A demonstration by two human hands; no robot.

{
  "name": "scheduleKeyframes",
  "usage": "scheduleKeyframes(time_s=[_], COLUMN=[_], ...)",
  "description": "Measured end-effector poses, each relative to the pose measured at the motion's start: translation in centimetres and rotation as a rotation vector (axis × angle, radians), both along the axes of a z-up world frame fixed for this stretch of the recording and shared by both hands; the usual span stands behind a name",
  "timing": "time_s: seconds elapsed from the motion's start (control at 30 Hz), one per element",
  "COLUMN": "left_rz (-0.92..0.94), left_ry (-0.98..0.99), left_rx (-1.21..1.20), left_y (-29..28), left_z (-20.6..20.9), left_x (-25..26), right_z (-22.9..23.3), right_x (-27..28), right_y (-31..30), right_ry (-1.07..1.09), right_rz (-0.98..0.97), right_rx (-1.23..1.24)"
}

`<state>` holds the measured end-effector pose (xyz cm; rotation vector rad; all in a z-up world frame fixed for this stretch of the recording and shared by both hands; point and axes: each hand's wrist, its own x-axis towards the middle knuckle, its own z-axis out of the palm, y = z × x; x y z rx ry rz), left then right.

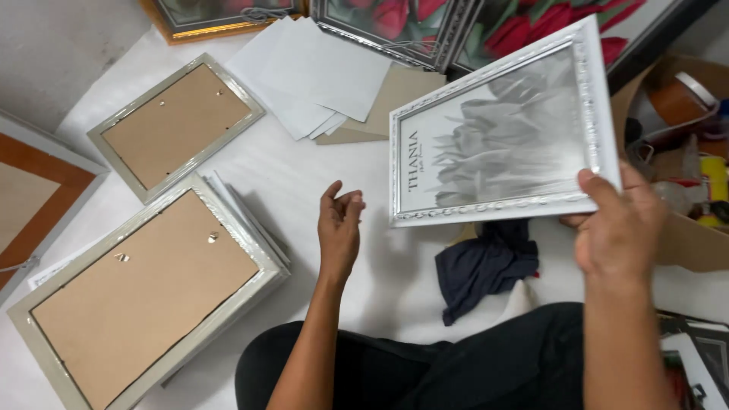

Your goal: Cleaning glass and assembling picture frames with artwork and backing boards

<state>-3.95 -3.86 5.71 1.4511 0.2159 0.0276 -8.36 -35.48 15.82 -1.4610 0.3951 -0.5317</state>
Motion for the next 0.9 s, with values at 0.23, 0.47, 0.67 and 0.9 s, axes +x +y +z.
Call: scheduleKeyframes(time_s=[0.23,0.47,0.67,0.9], left_rz=[-0.414,-0.090,0.032,0.285], left_ry=[-0.068,0.104,-0.085,-0.075], left_rx=[-0.086,0.471,0.301,-0.184], left_y=[-8.8,-7.8,-1.8,3.8], left_z=[12.1,13.1,7.9,2.8], left_x=[-7.6,-10.9,-13.3,-13.1], right_z=[-0.6,-1.4,-1.4,-11.9], right_x=[-6.3,-12.0,-15.4,-21.6], right_y=[9.2,13.8,7.5,-10.3], right_ry=[-0.071,-0.340,-0.344,0.339], right_rz=[-0.177,0.098,0.347,-0.351], right_rx=[-0.612,-0.881,-0.757,-0.661])
